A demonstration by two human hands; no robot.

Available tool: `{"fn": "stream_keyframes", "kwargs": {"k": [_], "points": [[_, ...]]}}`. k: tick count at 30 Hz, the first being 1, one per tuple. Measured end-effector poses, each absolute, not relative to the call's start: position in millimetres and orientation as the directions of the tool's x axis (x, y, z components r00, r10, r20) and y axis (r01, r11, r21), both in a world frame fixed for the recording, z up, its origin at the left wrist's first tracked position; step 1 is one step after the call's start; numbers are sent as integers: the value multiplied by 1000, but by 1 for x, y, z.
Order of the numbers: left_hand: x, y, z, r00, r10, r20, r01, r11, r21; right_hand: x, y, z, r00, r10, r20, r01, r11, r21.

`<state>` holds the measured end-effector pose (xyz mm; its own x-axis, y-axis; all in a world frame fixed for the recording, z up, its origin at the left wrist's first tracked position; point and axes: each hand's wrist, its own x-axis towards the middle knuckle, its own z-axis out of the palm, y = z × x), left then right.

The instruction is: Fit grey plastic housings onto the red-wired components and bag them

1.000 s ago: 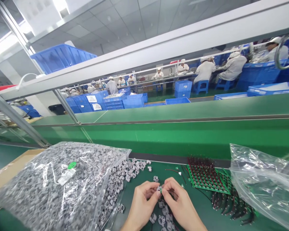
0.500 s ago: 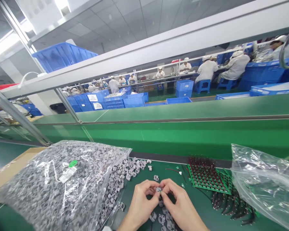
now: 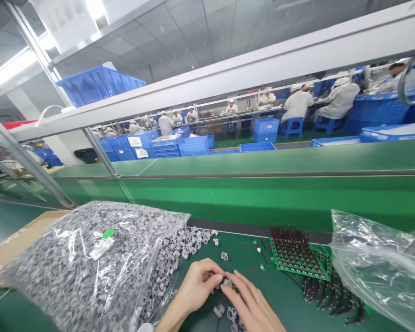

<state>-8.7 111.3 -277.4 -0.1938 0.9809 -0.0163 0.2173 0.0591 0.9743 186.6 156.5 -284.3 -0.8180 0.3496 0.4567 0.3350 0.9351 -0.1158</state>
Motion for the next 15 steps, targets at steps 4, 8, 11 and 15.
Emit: {"fn": "stream_keyframes", "kwargs": {"k": [4,8,11,15], "points": [[-14,116,-283,-325,944,52,285,45,958,165,149,-317,-801,110,588,308,919,247],[-15,120,-290,-381,923,54,273,57,960,146,140,-339,-765,243,597,394,909,135],[-15,122,-295,-380,924,26,231,67,971,149,134,-332,-771,296,564,414,906,90],[-10,124,-296,-371,929,19,191,56,980,175,139,-299,-788,402,466,424,903,-62]]}}
